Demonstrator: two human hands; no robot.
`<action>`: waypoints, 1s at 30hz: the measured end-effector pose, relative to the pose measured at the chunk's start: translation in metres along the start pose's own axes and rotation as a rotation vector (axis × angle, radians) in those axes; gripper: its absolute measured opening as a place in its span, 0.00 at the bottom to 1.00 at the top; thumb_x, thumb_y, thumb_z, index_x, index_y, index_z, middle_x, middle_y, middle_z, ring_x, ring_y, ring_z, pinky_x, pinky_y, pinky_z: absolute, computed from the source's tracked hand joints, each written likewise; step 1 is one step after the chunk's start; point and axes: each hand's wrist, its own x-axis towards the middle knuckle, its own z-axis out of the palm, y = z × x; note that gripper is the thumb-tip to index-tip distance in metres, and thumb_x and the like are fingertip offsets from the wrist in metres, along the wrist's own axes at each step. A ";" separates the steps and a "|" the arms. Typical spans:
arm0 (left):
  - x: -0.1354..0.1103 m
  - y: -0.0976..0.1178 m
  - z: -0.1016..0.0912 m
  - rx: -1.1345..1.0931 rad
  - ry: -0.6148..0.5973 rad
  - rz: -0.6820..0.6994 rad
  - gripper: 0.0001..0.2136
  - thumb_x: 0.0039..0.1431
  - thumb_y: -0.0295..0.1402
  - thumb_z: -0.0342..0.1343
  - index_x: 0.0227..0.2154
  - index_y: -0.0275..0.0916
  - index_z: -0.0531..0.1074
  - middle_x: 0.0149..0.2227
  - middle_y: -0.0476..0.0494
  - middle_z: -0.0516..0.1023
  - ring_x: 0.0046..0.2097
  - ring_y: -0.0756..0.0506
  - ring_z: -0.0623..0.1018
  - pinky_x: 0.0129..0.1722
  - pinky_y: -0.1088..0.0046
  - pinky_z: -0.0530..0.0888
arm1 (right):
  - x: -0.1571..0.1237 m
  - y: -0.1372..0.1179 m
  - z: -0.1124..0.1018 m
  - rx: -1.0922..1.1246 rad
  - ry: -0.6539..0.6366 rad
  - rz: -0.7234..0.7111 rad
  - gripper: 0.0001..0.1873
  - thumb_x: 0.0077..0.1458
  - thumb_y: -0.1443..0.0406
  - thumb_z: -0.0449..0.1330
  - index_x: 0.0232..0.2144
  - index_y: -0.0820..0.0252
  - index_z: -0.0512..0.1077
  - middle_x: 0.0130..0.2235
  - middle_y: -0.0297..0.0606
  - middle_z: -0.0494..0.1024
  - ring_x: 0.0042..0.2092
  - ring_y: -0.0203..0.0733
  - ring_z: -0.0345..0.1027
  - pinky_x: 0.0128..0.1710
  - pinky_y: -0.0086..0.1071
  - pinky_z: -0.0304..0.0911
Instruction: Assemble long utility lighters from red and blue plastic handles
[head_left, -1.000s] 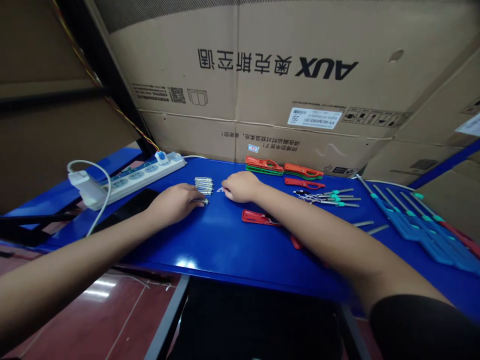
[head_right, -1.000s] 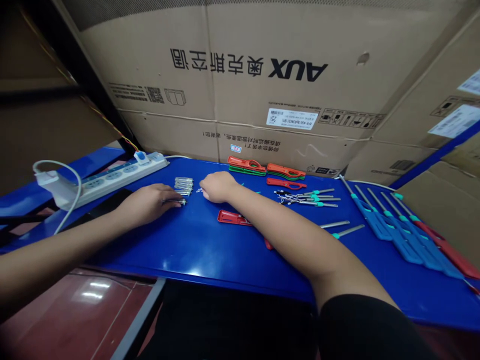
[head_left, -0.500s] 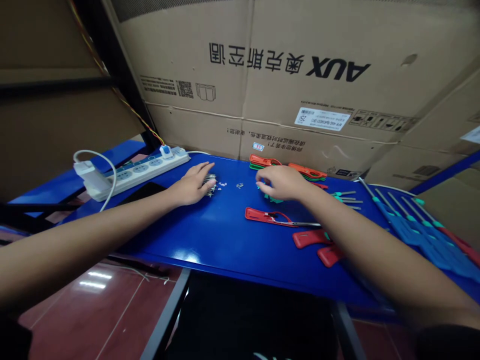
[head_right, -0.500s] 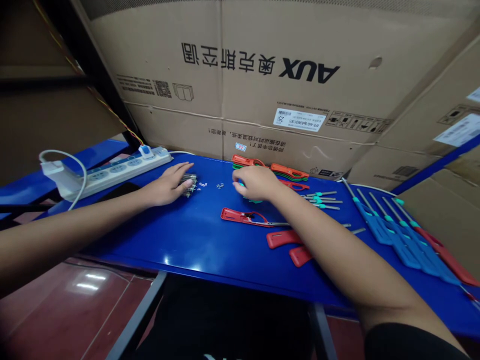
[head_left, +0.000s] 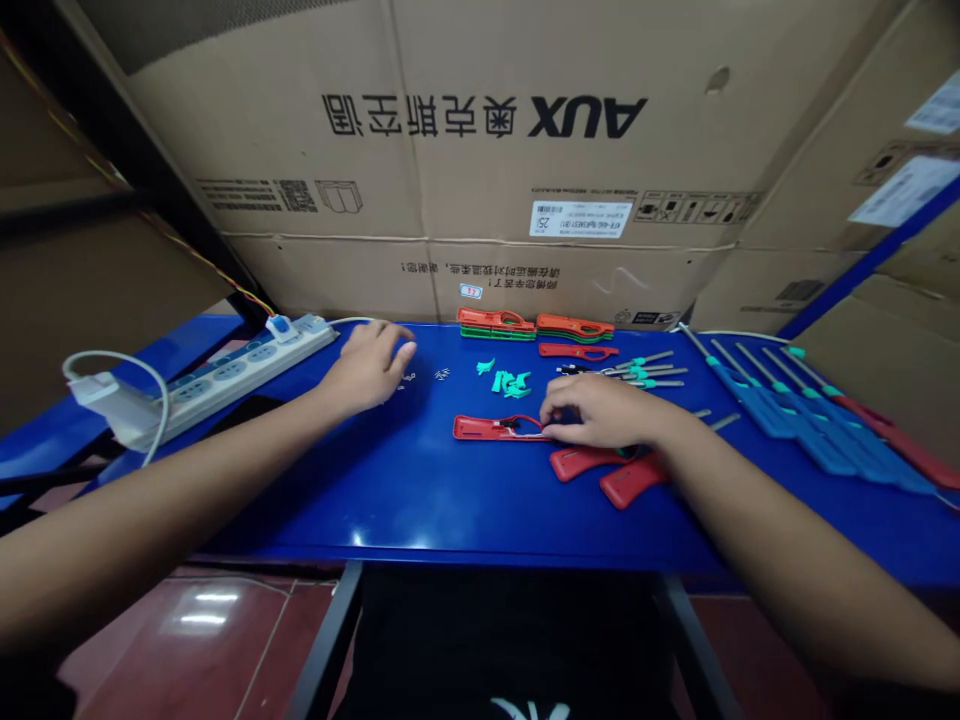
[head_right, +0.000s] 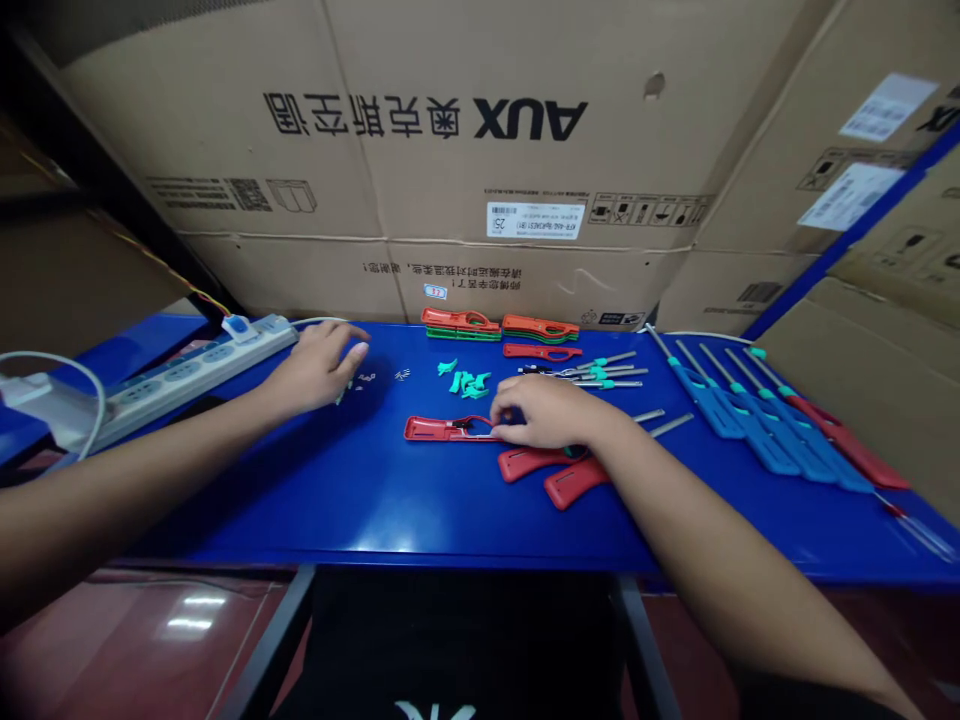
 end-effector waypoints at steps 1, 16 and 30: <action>0.004 0.017 -0.005 -0.056 -0.052 0.122 0.19 0.69 0.44 0.41 0.46 0.38 0.72 0.47 0.37 0.76 0.51 0.39 0.73 0.54 0.58 0.69 | 0.001 -0.003 0.002 -0.010 -0.011 -0.001 0.09 0.58 0.59 0.62 0.37 0.57 0.78 0.40 0.39 0.78 0.38 0.41 0.70 0.38 0.33 0.60; -0.010 0.092 0.030 -0.476 -0.333 0.483 0.12 0.64 0.39 0.57 0.43 0.39 0.79 0.40 0.42 0.80 0.41 0.46 0.78 0.43 0.69 0.74 | -0.006 0.012 0.009 0.020 -0.052 0.038 0.05 0.55 0.63 0.62 0.33 0.58 0.77 0.33 0.36 0.78 0.34 0.39 0.67 0.34 0.32 0.58; -0.013 0.111 0.037 -0.261 -0.187 0.448 0.06 0.64 0.31 0.55 0.34 0.37 0.76 0.35 0.42 0.77 0.41 0.44 0.77 0.42 0.67 0.73 | -0.001 0.000 0.014 0.010 -0.021 -0.014 0.06 0.56 0.62 0.62 0.32 0.59 0.75 0.34 0.35 0.76 0.33 0.37 0.66 0.33 0.31 0.56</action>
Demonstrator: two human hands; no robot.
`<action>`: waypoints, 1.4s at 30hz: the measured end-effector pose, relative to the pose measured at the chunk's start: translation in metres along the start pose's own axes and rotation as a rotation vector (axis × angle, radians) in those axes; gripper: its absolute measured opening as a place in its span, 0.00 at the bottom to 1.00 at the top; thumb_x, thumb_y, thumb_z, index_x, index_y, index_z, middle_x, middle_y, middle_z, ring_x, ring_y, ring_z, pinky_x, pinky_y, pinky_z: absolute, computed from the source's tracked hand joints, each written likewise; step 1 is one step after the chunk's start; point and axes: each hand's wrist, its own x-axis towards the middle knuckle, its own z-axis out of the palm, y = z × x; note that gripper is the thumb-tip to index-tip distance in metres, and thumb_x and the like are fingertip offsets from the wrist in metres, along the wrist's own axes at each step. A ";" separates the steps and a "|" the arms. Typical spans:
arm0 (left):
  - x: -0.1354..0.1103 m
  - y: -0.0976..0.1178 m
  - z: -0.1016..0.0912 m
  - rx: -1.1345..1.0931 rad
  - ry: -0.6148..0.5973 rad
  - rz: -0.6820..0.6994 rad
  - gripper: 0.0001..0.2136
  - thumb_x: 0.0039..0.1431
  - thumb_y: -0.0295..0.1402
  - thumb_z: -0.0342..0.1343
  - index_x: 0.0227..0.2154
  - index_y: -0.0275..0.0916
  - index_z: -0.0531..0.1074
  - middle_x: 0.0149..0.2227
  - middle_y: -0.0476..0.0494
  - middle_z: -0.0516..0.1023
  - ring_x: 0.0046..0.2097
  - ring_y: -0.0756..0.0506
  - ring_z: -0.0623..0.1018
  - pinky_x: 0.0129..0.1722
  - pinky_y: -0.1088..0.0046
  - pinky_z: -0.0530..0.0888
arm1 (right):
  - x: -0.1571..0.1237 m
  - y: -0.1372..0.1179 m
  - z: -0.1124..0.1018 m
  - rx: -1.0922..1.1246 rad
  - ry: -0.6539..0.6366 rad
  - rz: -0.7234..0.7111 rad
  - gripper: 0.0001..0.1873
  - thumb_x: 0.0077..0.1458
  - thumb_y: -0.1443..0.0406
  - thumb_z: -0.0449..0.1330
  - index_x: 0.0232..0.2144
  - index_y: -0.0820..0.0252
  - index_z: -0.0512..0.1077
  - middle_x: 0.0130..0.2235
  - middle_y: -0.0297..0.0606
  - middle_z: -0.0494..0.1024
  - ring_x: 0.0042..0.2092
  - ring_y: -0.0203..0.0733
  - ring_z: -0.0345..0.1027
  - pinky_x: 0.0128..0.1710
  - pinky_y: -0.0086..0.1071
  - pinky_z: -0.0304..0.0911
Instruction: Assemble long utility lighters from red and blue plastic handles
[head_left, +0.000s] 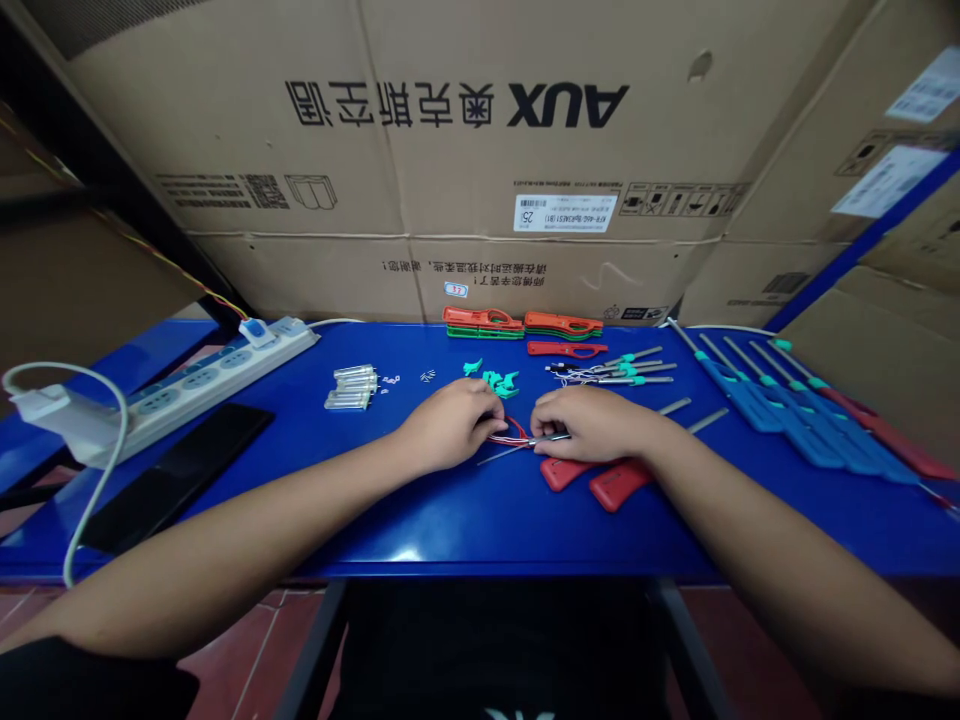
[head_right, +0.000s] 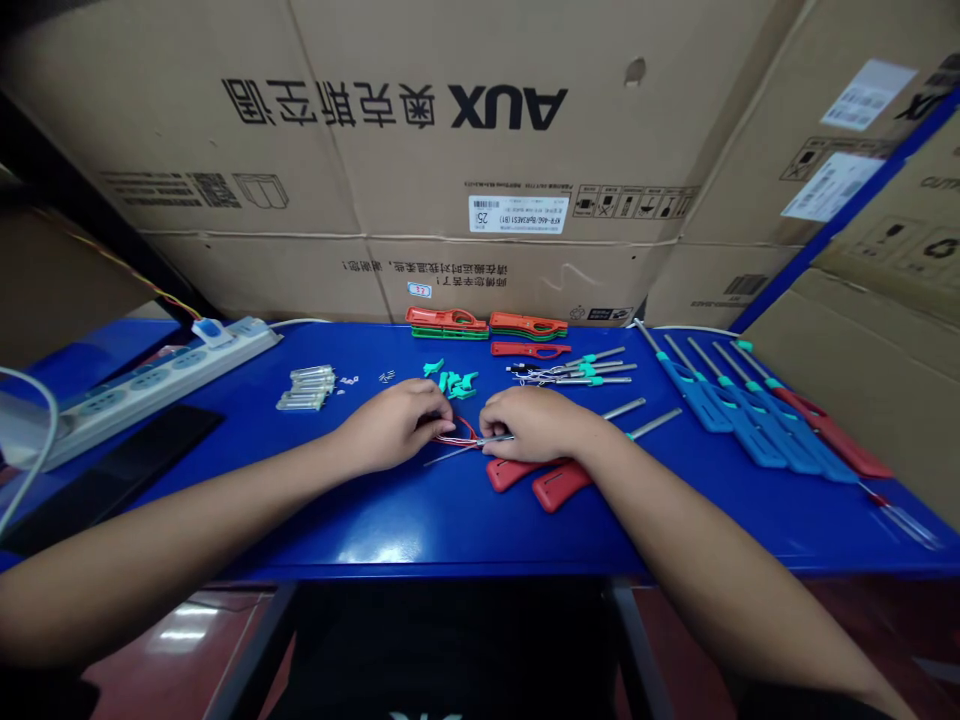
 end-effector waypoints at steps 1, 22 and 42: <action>-0.001 0.001 -0.001 0.011 -0.004 -0.008 0.07 0.65 0.31 0.54 0.35 0.37 0.76 0.35 0.43 0.78 0.40 0.44 0.77 0.42 0.67 0.73 | -0.001 0.000 -0.001 0.001 0.007 -0.007 0.06 0.56 0.62 0.62 0.33 0.59 0.75 0.34 0.36 0.76 0.33 0.37 0.66 0.33 0.31 0.56; 0.001 0.004 0.005 -0.190 0.061 -0.004 0.07 0.66 0.35 0.52 0.41 0.38 0.72 0.32 0.47 0.73 0.36 0.46 0.74 0.37 0.70 0.71 | -0.010 0.007 -0.016 -0.050 0.150 -0.072 0.08 0.61 0.64 0.59 0.38 0.61 0.78 0.36 0.40 0.78 0.36 0.40 0.71 0.37 0.32 0.62; -0.008 -0.030 -0.036 -0.183 0.181 -0.120 0.19 0.67 0.48 0.49 0.40 0.39 0.77 0.42 0.42 0.80 0.42 0.44 0.78 0.43 0.68 0.73 | -0.075 0.127 -0.027 -0.161 0.227 0.348 0.34 0.47 0.60 0.63 0.58 0.58 0.70 0.60 0.48 0.68 0.61 0.56 0.62 0.63 0.48 0.57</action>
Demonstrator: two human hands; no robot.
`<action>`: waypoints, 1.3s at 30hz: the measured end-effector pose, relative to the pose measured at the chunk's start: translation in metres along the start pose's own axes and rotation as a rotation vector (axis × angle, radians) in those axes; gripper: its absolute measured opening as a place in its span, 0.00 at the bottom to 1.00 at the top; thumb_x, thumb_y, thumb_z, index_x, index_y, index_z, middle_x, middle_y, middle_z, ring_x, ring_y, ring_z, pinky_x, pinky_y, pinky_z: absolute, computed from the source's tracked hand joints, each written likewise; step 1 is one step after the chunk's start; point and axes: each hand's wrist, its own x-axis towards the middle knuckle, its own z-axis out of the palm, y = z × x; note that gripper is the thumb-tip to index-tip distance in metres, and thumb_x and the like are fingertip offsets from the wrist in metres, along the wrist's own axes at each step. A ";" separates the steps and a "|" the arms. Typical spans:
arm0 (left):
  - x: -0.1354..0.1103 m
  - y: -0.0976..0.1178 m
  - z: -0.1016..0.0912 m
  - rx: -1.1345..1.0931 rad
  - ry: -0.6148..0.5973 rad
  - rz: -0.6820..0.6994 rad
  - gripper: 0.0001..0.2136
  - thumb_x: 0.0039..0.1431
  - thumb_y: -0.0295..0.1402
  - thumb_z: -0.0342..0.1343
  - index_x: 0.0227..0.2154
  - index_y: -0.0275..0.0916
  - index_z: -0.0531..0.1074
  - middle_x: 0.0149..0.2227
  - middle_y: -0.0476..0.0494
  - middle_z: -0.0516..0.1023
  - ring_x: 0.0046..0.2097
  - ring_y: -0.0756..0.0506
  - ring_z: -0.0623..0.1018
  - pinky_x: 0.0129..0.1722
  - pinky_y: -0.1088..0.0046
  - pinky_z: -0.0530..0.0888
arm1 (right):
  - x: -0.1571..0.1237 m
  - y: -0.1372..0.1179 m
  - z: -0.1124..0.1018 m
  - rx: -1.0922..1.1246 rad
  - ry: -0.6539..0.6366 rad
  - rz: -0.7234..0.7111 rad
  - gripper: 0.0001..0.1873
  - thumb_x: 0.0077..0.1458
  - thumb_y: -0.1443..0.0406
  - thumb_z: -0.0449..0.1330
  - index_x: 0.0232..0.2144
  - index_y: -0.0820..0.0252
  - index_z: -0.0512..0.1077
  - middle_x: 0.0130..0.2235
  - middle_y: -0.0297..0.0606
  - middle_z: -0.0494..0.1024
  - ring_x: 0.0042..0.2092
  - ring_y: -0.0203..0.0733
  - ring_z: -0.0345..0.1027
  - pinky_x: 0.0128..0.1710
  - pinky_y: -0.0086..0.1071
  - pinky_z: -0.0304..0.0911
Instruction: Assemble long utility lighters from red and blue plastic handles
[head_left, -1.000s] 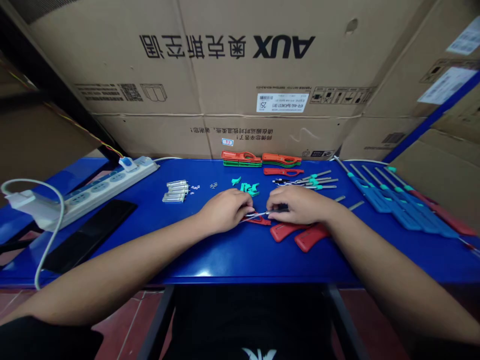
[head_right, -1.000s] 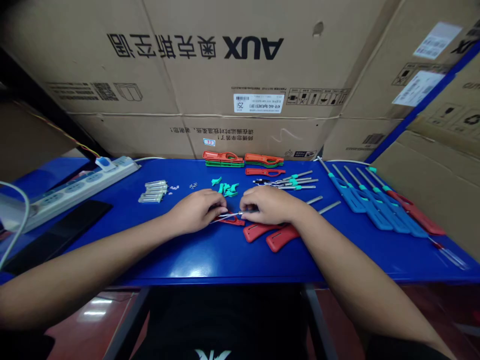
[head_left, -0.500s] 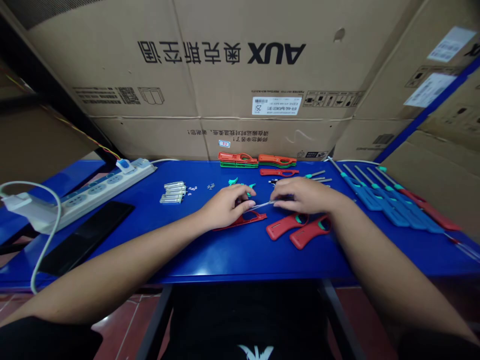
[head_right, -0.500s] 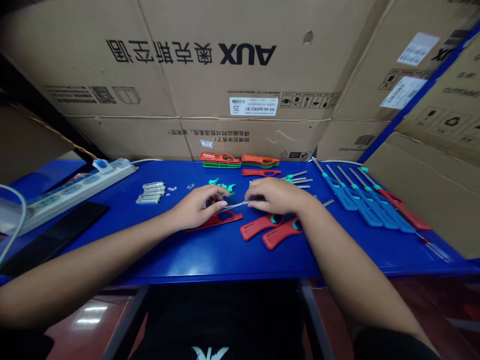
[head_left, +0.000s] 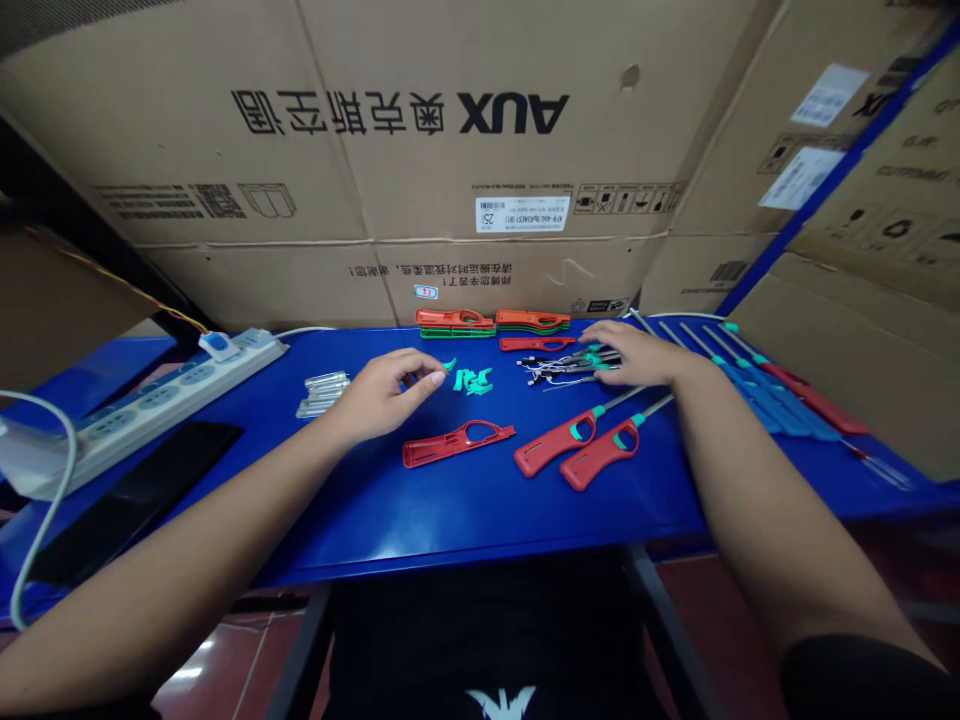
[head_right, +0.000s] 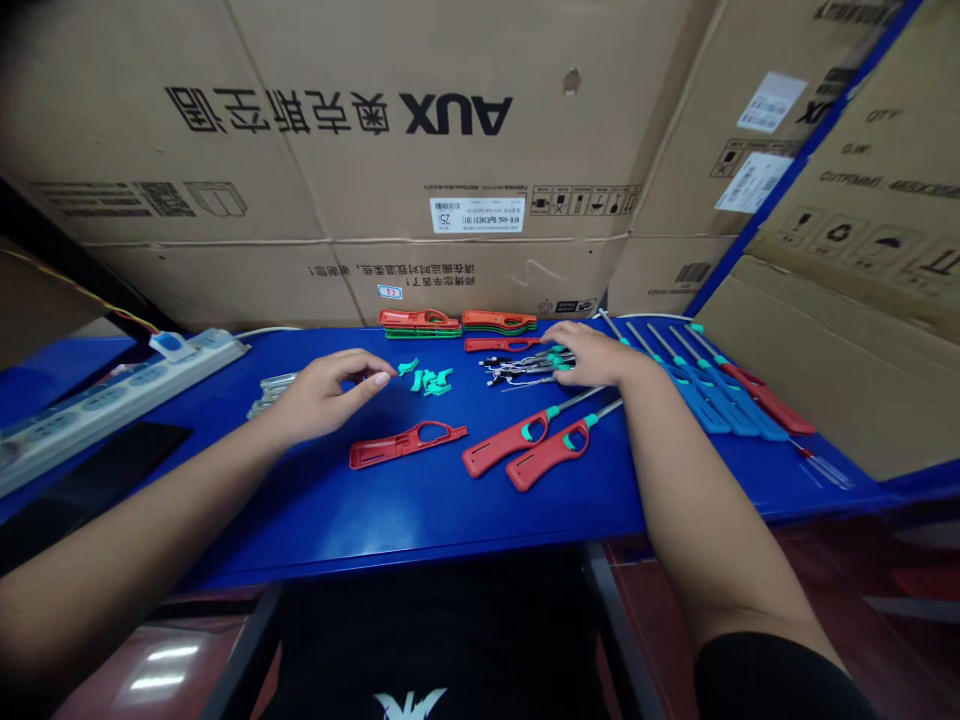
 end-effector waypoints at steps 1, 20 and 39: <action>0.000 -0.002 0.001 0.009 -0.041 0.014 0.19 0.68 0.48 0.48 0.41 0.39 0.77 0.43 0.42 0.80 0.44 0.43 0.78 0.45 0.67 0.72 | 0.001 0.002 0.001 0.006 -0.042 0.021 0.36 0.46 0.61 0.63 0.60 0.59 0.68 0.62 0.49 0.67 0.62 0.56 0.61 0.64 0.47 0.56; 0.000 0.019 0.004 0.163 -0.288 0.057 0.11 0.52 0.38 0.62 0.37 0.39 0.75 0.37 0.45 0.77 0.38 0.44 0.76 0.40 0.67 0.72 | -0.010 -0.024 -0.023 0.072 0.121 -0.081 0.18 0.55 0.56 0.59 0.46 0.55 0.76 0.53 0.45 0.76 0.56 0.54 0.68 0.59 0.50 0.61; 0.047 -0.027 -0.012 0.382 -0.068 0.052 0.14 0.53 0.38 0.61 0.40 0.37 0.77 0.39 0.40 0.77 0.41 0.42 0.76 0.44 0.65 0.72 | 0.008 -0.082 -0.012 0.044 0.345 -0.072 0.17 0.60 0.54 0.59 0.44 0.57 0.79 0.43 0.44 0.82 0.43 0.48 0.75 0.43 0.41 0.67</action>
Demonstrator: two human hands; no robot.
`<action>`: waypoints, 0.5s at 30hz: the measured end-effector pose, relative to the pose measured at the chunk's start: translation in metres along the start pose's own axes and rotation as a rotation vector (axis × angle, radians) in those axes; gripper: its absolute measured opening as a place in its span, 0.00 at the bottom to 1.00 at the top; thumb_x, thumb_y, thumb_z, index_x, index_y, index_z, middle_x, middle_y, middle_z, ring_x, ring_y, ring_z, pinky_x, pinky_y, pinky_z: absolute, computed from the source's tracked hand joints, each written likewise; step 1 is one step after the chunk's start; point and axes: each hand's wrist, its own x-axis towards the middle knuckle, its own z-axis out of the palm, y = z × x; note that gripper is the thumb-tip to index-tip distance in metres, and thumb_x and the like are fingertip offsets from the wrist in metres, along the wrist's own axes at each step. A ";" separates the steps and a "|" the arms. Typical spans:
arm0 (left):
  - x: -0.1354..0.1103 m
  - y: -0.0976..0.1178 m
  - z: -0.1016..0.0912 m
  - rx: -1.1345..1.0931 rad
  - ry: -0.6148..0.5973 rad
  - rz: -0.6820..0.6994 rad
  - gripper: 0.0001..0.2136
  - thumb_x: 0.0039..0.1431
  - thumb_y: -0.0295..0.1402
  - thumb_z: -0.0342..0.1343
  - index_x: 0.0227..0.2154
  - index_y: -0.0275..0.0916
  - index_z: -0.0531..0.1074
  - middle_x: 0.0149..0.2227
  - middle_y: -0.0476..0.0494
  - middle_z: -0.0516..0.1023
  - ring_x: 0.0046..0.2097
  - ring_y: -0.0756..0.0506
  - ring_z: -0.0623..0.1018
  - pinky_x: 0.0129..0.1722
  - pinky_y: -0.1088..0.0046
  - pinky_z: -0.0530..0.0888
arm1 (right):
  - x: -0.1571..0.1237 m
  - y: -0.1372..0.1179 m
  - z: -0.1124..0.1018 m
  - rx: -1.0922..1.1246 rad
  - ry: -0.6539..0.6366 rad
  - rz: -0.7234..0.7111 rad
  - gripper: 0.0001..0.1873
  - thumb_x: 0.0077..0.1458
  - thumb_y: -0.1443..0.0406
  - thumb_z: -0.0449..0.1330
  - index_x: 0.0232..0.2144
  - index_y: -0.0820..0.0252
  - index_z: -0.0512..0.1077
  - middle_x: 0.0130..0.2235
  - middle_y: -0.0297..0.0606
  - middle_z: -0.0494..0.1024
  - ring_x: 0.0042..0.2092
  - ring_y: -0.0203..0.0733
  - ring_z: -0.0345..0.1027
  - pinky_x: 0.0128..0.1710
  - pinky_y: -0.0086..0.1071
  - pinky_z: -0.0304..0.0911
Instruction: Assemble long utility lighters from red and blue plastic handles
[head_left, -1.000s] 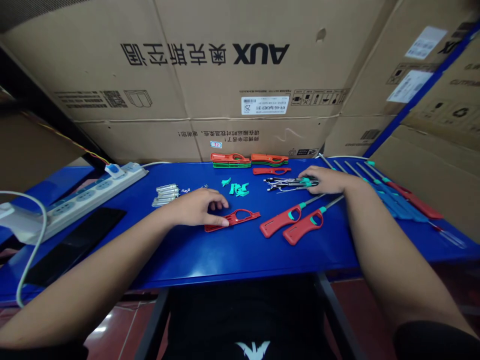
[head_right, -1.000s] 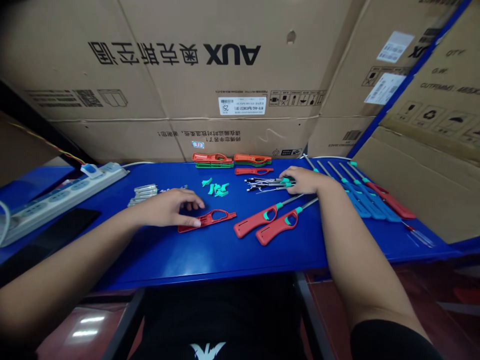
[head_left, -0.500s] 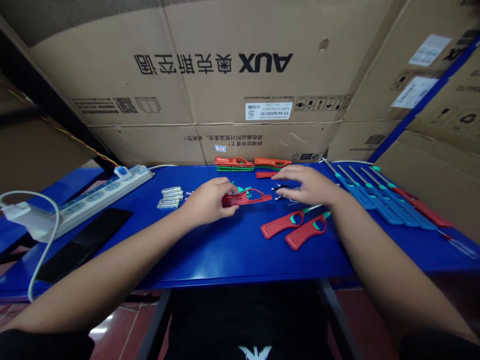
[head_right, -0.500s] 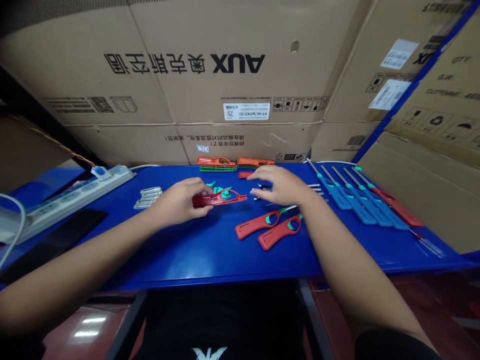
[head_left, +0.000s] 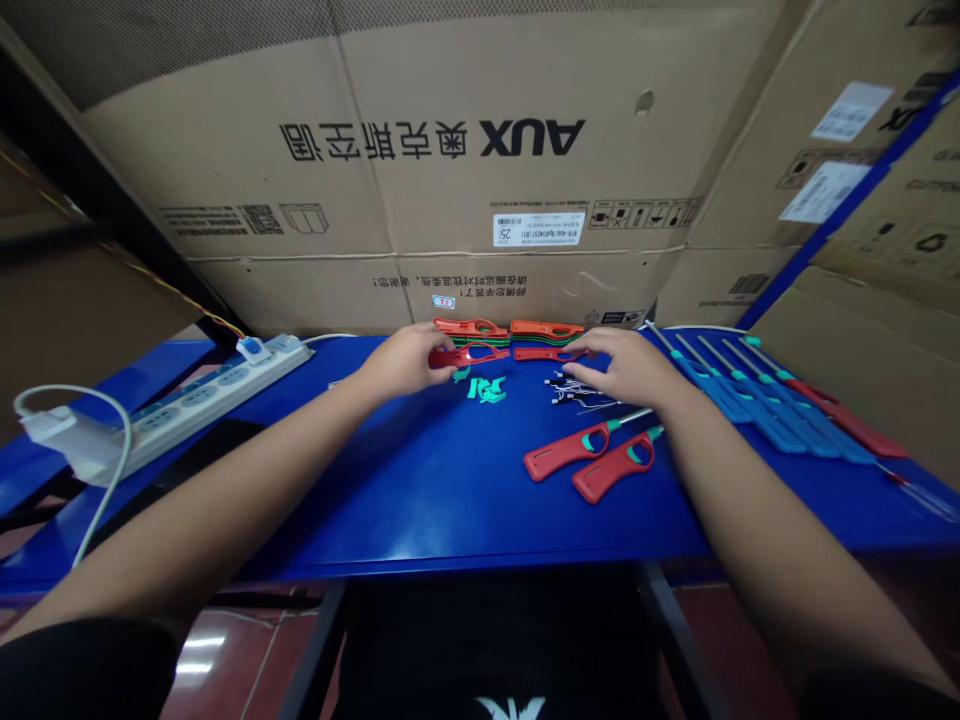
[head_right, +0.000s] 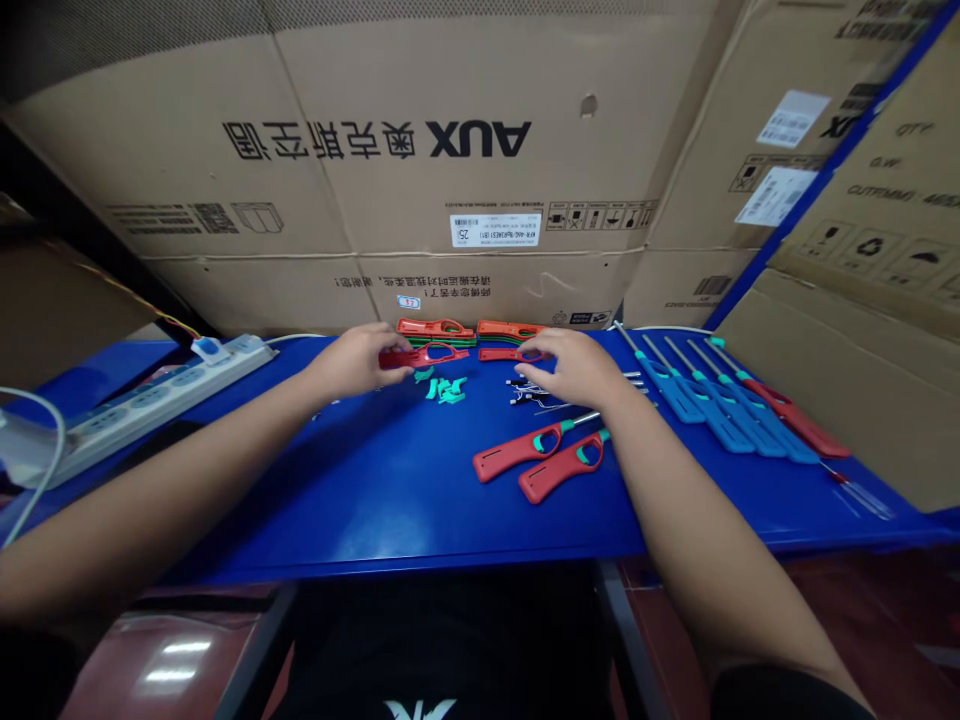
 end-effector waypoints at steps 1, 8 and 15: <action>0.008 -0.011 0.001 0.005 -0.041 0.004 0.14 0.52 0.39 0.61 0.40 0.37 0.77 0.40 0.40 0.77 0.41 0.41 0.76 0.44 0.65 0.72 | -0.002 0.009 -0.001 0.007 0.005 0.039 0.17 0.60 0.54 0.59 0.44 0.57 0.79 0.42 0.43 0.82 0.42 0.47 0.75 0.42 0.40 0.68; 0.046 -0.044 0.025 0.015 -0.156 0.027 0.11 0.50 0.40 0.61 0.34 0.41 0.79 0.37 0.42 0.80 0.38 0.44 0.76 0.40 0.69 0.71 | -0.002 0.051 0.010 -0.048 -0.127 0.121 0.16 0.59 0.56 0.56 0.39 0.56 0.80 0.41 0.41 0.82 0.41 0.45 0.75 0.43 0.38 0.68; 0.049 -0.012 0.024 0.039 -0.055 0.016 0.11 0.60 0.40 0.55 0.36 0.38 0.78 0.40 0.37 0.79 0.43 0.40 0.76 0.42 0.65 0.71 | -0.007 0.043 -0.011 -0.018 -0.265 0.119 0.15 0.59 0.56 0.55 0.34 0.56 0.80 0.38 0.39 0.82 0.38 0.43 0.74 0.40 0.36 0.68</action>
